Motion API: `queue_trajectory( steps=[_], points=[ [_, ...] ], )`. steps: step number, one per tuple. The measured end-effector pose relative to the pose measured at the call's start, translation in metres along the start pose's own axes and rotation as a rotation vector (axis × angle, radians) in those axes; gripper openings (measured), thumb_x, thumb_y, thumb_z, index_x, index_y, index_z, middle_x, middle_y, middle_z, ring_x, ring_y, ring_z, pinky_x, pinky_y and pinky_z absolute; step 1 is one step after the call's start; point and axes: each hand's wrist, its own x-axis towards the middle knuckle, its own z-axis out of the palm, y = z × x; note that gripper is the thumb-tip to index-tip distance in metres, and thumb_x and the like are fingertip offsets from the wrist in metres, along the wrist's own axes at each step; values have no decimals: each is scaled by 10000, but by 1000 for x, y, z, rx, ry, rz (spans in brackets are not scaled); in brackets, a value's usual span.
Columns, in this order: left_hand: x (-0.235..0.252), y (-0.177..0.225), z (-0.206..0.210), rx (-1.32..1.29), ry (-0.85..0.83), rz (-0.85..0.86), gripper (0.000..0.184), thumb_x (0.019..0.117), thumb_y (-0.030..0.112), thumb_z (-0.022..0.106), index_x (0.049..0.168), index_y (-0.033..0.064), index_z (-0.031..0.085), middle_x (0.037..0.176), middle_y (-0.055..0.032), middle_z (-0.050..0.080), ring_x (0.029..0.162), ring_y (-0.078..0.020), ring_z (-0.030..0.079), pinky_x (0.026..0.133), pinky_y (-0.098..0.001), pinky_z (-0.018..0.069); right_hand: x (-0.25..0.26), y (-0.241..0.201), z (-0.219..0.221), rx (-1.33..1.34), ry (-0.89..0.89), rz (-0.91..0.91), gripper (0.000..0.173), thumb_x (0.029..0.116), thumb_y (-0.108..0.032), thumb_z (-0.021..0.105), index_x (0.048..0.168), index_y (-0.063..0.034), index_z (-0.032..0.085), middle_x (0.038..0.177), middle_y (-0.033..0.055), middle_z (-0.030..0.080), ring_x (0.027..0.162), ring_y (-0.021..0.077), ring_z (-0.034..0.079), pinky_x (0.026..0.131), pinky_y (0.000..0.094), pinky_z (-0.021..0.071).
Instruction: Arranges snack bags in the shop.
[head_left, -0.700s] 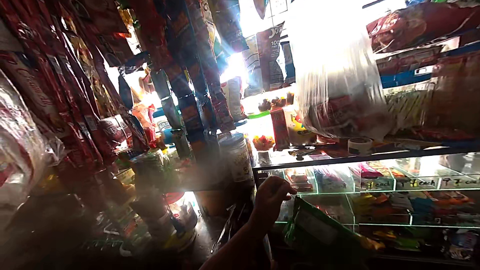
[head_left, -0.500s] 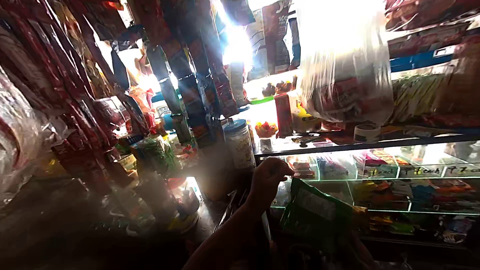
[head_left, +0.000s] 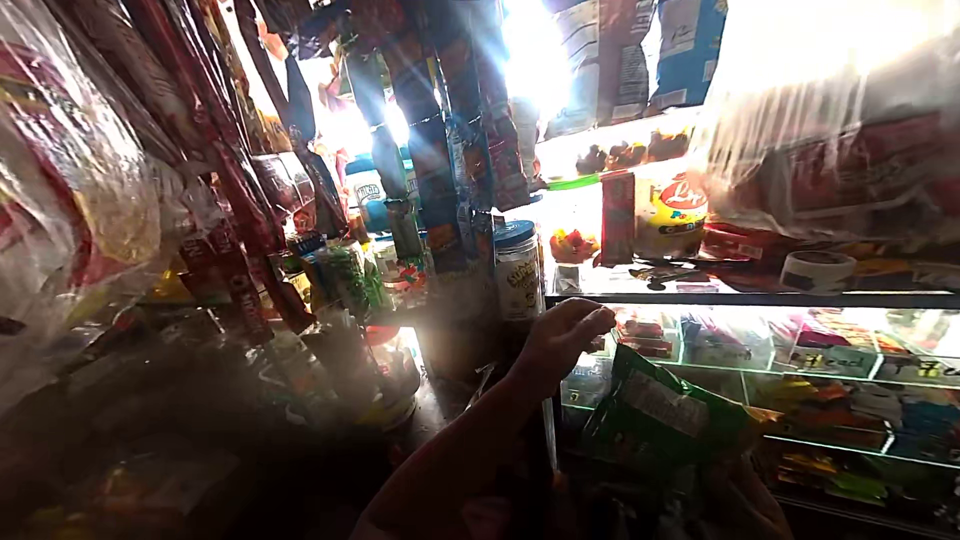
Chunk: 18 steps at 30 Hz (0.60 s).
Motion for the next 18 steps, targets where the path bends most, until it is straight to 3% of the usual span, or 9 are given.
queue_trajectory(
  steps=[5, 9, 11, 14, 15, 17, 18],
  points=[
    [0, 0, -2, 3, 19, -46, 332, 1097, 146, 394, 1185, -61, 639, 1117, -105, 677, 1016, -100, 645, 872, -284, 533, 15, 9, -36, -43, -36, -31, 162, 968, -275, 703, 1127, -269, 669, 941, -59, 760, 758, 58, 726, 649, 252, 625],
    [-1, -2, -3, 28, -8, -45, 349, 1104, 165, 381, 1199, -54, 634, 1112, -92, 667, 993, -77, 634, 859, -266, 528, 18, -8, -18, -151, -59, -67, 186, 969, -336, 687, 1154, -337, 667, 979, -140, 748, 803, -13, 705, 669, 188, 604],
    [-1, -4, -4, 33, -24, -54, 364, 1105, 188, 379, 1230, -42, 631, 1132, -90, 668, 1000, -86, 636, 866, -278, 527, 15, -16, -3, -135, -2, -34, 179, 966, -334, 689, 1139, -309, 646, 979, -134, 751, 824, 3, 712, 670, 203, 605],
    [-3, -7, -5, 47, -37, -67, 405, 1108, 224, 350, 1276, -29, 618, 1190, -106, 661, 1040, -110, 636, 880, -293, 522, 12, -15, -15, 125, 38, 103, 158, 981, -325, 658, 1082, -204, 655, 960, -32, 759, 787, 60, 728, 654, 243, 624],
    [-4, -8, -6, 51, -46, -68, 417, 1109, 237, 342, 1298, -23, 607, 1209, -108, 654, 1059, -116, 636, 891, -302, 525, 11, -14, -20, 263, 25, 141, 151, 973, -305, 648, 1005, -166, 698, 878, -5, 753, 679, 46, 691, 593, 204, 588],
    [-7, -13, -7, 56, -68, -47, 437, 1098, 262, 332, 1316, -6, 600, 1220, -91, 653, 1070, -116, 640, 890, -313, 537, 9, -15, -16, 610, -163, 145, 269, 923, -248, 689, 1113, -63, 733, 842, 28, 730, 605, 29, 647, 553, 136, 534],
    [-8, -16, -8, 59, -79, -37, 444, 1089, 275, 333, 1315, 8, 605, 1227, -79, 656, 1073, -116, 644, 889, -320, 543, 7, -16, -9, 771, -263, 129, 313, 961, -226, 636, 1195, -28, 700, 884, 55, 744, 648, 49, 684, 588, 141, 555]
  ],
)
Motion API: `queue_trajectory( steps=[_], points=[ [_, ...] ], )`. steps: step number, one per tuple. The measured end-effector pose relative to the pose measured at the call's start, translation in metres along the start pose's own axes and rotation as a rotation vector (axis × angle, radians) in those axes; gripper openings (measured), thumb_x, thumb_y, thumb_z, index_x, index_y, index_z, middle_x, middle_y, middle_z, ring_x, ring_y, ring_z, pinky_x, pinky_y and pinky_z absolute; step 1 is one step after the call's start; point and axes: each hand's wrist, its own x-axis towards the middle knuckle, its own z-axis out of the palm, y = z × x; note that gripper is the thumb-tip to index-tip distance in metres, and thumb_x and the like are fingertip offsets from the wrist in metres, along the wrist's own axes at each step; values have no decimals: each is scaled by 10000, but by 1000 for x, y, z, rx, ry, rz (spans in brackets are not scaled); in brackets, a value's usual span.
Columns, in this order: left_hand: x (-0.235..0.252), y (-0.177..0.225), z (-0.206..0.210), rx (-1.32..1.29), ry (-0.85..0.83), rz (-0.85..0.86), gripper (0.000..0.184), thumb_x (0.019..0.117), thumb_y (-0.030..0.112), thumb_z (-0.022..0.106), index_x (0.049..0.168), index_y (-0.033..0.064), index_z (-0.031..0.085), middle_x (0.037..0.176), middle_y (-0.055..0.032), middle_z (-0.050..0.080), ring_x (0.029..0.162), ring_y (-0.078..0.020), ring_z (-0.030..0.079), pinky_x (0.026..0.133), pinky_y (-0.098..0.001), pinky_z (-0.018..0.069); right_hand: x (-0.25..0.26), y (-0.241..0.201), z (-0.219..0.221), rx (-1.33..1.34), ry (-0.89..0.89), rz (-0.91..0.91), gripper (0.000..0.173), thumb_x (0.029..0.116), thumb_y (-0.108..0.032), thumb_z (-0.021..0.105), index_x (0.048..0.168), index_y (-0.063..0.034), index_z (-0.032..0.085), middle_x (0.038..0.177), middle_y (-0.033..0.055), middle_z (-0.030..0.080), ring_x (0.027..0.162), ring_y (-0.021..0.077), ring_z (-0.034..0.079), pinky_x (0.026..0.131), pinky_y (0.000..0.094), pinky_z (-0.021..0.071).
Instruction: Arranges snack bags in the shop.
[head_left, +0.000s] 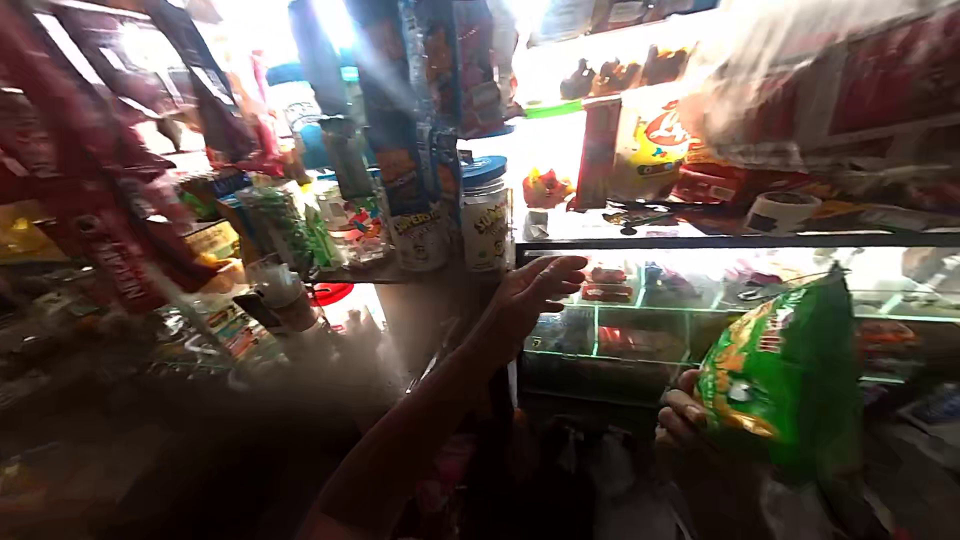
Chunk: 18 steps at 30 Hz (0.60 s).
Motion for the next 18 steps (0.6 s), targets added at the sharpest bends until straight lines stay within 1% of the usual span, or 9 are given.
queue_trajectory(
  steps=[1, 2, 3, 5, 8, 10, 12, 15, 18],
  points=[
    [-1, -4, -1, 6, -12, 7, 447, 1082, 291, 333, 1309, 28, 613, 1224, -63, 662, 1071, -112, 648, 886, -320, 548, -1, 4, 3, 131, -105, 8, 347, 1007, -223, 572, 1260, -3, 661, 940, 77, 750, 706, 77, 713, 633, 158, 575],
    [-3, -7, -1, 17, -26, 11, 447, 1083, 302, 331, 1301, 45, 624, 1235, -49, 668, 1085, -109, 651, 896, -320, 553, -3, 7, 5, 258, -184, 17, 364, 1033, -212, 532, 1295, 25, 623, 971, 98, 743, 748, 103, 723, 667, 176, 583],
    [-4, -10, 1, 25, -40, 10, 443, 1086, 302, 330, 1290, 51, 632, 1242, -42, 672, 1103, -112, 653, 909, -323, 555, -5, 9, 7, 346, -244, 25, 374, 1047, -213, 507, 1305, 43, 598, 974, 106, 738, 766, 114, 725, 681, 183, 585],
    [-6, -16, 5, 19, -57, -1, 407, 1087, 273, 350, 1257, 48, 644, 1212, -32, 686, 1097, -109, 661, 913, -310, 560, -7, 9, 13, 411, -298, 40, 380, 1048, -238, 497, 1283, 44, 594, 917, 86, 736, 734, 105, 722, 664, 185, 582],
    [-10, -20, 7, 11, -82, -31, 359, 1081, 234, 390, 1220, 45, 662, 1176, -40, 695, 1088, -120, 670, 917, -309, 569, -12, 8, 22, 421, -284, 19, 359, 1043, -240, 507, 1244, 42, 603, 860, 70, 726, 699, 100, 714, 657, 189, 582],
    [-13, -24, 7, 8, -105, -40, 328, 1073, 214, 419, 1218, 52, 664, 1174, -44, 694, 1084, -125, 669, 922, -308, 567, -17, 5, 26, 414, -252, -2, 334, 1030, -228, 532, 1214, 42, 600, 848, 73, 715, 693, 115, 710, 648, 201, 585],
    [-16, -26, 9, 19, -120, -36, 307, 1070, 199, 440, 1213, 45, 665, 1175, -48, 686, 1067, -120, 667, 914, -305, 566, -21, 3, 27, 399, -233, -10, 336, 1021, -225, 545, 1211, 45, 607, 843, 80, 720, 697, 128, 718, 649, 210, 589],
    [-19, -27, 10, 47, -152, 11, 301, 1062, 193, 457, 1199, 33, 671, 1167, -54, 689, 1044, -113, 667, 905, -308, 571, -26, 4, 23, 372, -240, -15, 330, 1020, -202, 543, 1225, 51, 595, 866, 91, 716, 709, 140, 715, 661, 225, 594],
    [-26, -25, 15, 103, -232, 106, 274, 1052, 162, 474, 1103, 5, 693, 1087, -32, 705, 990, -68, 675, 905, -283, 580, -28, 4, 17, 340, -230, 15, 336, 1030, -220, 524, 1233, 35, 604, 886, 97, 730, 717, 141, 722, 661, 227, 597]
  ],
)
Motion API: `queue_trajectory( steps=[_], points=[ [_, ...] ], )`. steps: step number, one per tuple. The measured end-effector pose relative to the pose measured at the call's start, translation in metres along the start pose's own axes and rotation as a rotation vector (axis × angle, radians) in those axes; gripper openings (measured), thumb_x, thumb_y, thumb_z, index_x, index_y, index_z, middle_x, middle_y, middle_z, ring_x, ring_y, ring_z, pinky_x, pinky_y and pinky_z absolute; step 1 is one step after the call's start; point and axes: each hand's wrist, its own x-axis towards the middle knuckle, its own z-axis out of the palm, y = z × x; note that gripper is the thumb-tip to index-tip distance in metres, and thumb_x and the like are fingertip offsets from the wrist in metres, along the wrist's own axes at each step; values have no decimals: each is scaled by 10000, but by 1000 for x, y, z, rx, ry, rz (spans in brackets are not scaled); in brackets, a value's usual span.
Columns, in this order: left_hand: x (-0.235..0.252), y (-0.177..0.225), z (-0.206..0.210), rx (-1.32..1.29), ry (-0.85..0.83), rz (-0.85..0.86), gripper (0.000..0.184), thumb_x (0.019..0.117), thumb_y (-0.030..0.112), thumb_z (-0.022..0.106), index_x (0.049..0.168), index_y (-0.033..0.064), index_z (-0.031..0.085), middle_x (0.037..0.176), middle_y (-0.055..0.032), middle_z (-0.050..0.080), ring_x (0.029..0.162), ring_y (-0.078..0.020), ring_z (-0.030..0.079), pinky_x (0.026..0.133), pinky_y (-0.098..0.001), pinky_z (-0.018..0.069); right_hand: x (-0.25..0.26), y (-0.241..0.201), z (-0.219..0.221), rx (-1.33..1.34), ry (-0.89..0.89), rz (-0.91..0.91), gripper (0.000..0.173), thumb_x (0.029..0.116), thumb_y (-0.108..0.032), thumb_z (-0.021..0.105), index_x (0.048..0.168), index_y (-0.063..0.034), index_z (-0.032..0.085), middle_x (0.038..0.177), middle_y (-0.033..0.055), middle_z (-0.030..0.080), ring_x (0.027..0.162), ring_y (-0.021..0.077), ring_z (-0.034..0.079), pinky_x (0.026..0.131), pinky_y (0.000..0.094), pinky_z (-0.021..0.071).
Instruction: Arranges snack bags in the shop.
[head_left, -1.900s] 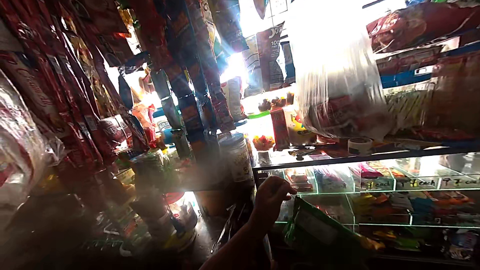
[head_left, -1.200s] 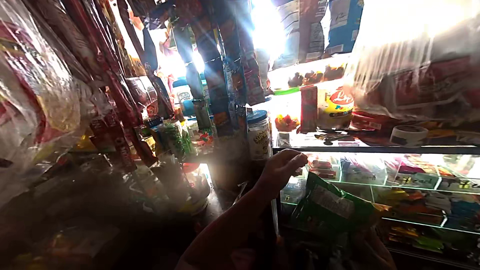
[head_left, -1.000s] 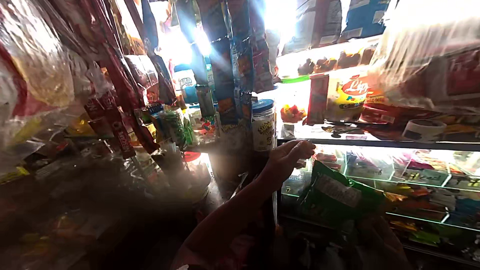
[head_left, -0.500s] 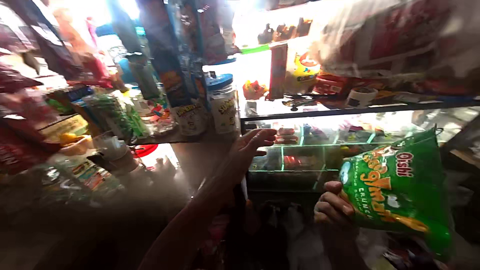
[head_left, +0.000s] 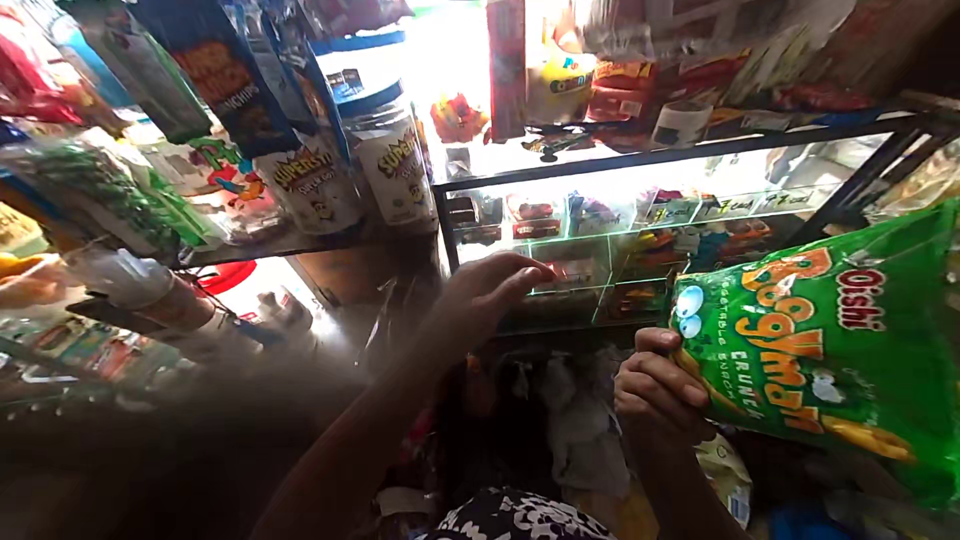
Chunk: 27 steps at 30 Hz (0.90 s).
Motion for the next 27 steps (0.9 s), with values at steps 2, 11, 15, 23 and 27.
queue_trajectory(
  steps=[2, 11, 15, 23, 27],
  points=[
    [-3, 6, 9, -18, -83, 68, 264, 1033, 137, 503, 1020, -6, 725, 1012, -16, 722, 951, -31, 671, 882, -235, 561, -2, 0, -6, -59, 23, 10, 346, 1051, -225, 494, 1262, 25, 608, 934, 108, 737, 761, 145, 728, 695, 225, 597],
    [-23, 27, 31, 163, -53, 129, 432, 1100, 240, 384, 1268, -22, 683, 1217, -157, 662, 1120, -138, 628, 966, -296, 511, -33, 5, -17, -974, 680, -167, 126, 877, -325, 739, 956, -236, 779, 920, -54, 774, 858, 45, 732, 764, 252, 620],
    [-25, 21, 23, 73, -5, -55, 460, 1102, 235, 349, 1407, -28, 571, 1381, -185, 597, 1248, -147, 581, 1051, -301, 462, -35, -3, -26, -1202, 613, -83, 194, 953, -378, 688, 1132, -310, 716, 1001, -98, 765, 886, 35, 728, 746, 260, 627],
    [-14, -12, 29, -152, 182, -55, 305, 1079, 72, 406, 1197, -67, 651, 1111, -53, 722, 1013, -1, 649, 916, -207, 517, -40, -14, -27, -1444, 548, -96, 158, 1015, -360, 608, 1167, -338, 647, 968, -158, 734, 776, -29, 687, 622, 169, 578],
    [-2, -26, 42, -457, 336, -22, 300, 1084, 68, 373, 1228, -52, 608, 1016, -25, 747, 948, -46, 691, 880, -248, 552, -35, -9, -28, -1462, 554, -133, 159, 1020, -383, 597, 1163, -343, 654, 933, -160, 728, 737, -38, 673, 607, 154, 569]
  ],
)
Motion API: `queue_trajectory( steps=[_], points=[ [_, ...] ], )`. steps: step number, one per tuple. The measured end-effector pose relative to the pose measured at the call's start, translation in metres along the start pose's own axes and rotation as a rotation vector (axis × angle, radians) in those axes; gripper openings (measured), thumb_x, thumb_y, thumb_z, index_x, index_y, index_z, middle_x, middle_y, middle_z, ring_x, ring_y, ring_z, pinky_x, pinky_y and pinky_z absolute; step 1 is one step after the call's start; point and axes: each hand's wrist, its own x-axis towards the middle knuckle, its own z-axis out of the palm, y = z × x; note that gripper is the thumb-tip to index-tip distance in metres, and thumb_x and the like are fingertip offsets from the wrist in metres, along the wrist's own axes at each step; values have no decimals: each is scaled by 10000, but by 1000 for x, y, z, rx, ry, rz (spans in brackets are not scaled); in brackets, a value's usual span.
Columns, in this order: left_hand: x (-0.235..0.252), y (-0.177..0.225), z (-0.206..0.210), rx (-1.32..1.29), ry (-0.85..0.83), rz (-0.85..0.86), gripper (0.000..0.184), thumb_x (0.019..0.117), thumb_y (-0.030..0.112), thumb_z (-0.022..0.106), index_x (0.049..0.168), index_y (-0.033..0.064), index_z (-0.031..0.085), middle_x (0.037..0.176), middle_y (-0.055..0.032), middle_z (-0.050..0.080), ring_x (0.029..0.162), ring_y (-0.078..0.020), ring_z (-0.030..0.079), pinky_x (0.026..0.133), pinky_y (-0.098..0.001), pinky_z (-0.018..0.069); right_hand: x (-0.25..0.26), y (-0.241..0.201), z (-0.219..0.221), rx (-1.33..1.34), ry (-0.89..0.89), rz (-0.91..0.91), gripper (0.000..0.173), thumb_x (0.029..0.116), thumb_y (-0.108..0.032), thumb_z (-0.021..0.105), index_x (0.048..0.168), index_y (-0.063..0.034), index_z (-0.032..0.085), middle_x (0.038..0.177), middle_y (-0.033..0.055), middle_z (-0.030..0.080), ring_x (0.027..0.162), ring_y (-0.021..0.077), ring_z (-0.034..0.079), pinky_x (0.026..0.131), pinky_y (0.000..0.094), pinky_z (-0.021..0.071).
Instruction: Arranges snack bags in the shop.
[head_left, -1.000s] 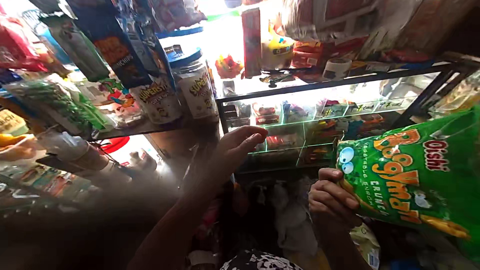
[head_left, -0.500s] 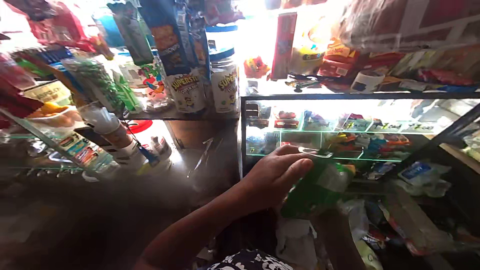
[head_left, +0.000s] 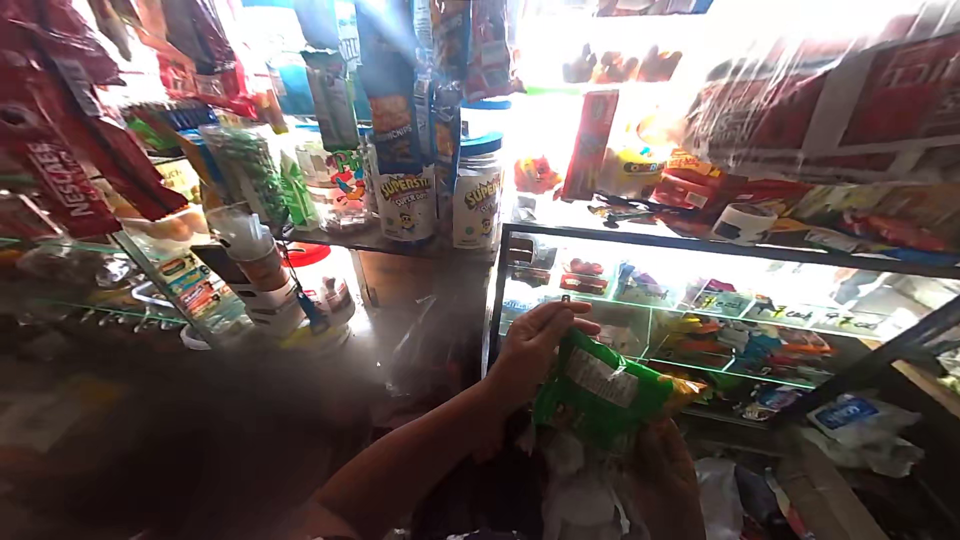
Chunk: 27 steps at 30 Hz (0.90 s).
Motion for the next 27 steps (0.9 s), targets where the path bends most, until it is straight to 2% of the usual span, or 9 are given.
queue_trajectory(
  steps=[4, 6, 11, 14, 15, 16, 19, 22, 27],
  points=[
    [10, 4, 10, -193, 22, -4, 325, 1103, 98, 343, 1302, -34, 562, 1070, -56, 748, 1002, -101, 709, 930, -296, 561, 10, -14, 13, 1, 68, -14, 165, 1069, -185, 476, 1131, -266, 605, 892, -155, 724, 712, -27, 678, 596, 161, 574],
    [15, 8, 12, -232, -34, -8, 364, 1108, 154, 302, 1350, -15, 515, 1136, -67, 728, 1053, -121, 697, 957, -321, 553, 19, -21, 14, -22, 69, -48, 192, 1063, -124, 450, 1146, -226, 589, 903, -148, 724, 733, -25, 681, 616, 165, 579],
    [26, 19, 10, -147, -131, 53, 585, 1092, 314, 119, 1403, -38, 467, 1280, -106, 662, 1189, -126, 622, 1012, -333, 504, 43, -38, 8, -172, 13, -149, 154, 1033, -271, 583, 1187, -268, 595, 971, -198, 708, 819, -48, 675, 685, 167, 583],
    [31, 24, 7, -108, -106, 79, 702, 1083, 348, 22, 1393, -75, 489, 1311, -157, 637, 1228, -145, 594, 1050, -332, 466, 57, -50, 4, -275, -56, -214, 154, 1032, -174, 525, 1156, -259, 557, 954, -234, 678, 825, -84, 655, 725, 146, 574],
    [33, 24, 7, -113, -90, 76, 735, 1073, 360, -9, 1389, -71, 495, 1298, -155, 638, 1212, -140, 598, 1036, -323, 471, 64, -51, 0, -302, -94, -249, 139, 1033, -207, 548, 1142, -289, 577, 944, -242, 678, 811, -95, 647, 715, 130, 563],
    [36, 24, 5, -131, -77, 71, 757, 1065, 377, -26, 1385, -66, 498, 1289, -151, 639, 1198, -136, 602, 1016, -316, 478, 72, -51, -6, -331, -136, -291, 112, 1035, -284, 580, 1132, -333, 606, 939, -248, 681, 797, -102, 641, 700, 118, 555],
    [42, 24, -1, -196, -68, 51, 794, 1060, 410, -56, 1400, -77, 472, 1299, -169, 621, 1203, -159, 597, 1020, -341, 474, 93, -56, -15, -448, -218, -408, 125, 1042, -336, 560, 1143, -395, 605, 976, -274, 669, 839, -119, 637, 726, 106, 549],
    [47, 24, -12, -219, -80, 36, 806, 1050, 416, -76, 1416, -73, 450, 1321, -166, 604, 1200, -158, 593, 1010, -346, 477, 103, -67, -6, -544, -198, -459, 98, 1030, -356, 572, 1122, -384, 591, 955, -293, 652, 840, -134, 623, 728, 97, 536],
    [62, 26, -35, -255, -66, -10, 813, 1053, 439, -67, 1455, -58, 434, 1366, -180, 573, 1199, -177, 592, 990, -363, 489, 123, -82, 15, -561, -186, -489, 188, 1026, -313, 583, 1213, -331, 597, 996, -278, 669, 840, -116, 635, 720, 111, 550]
  ],
)
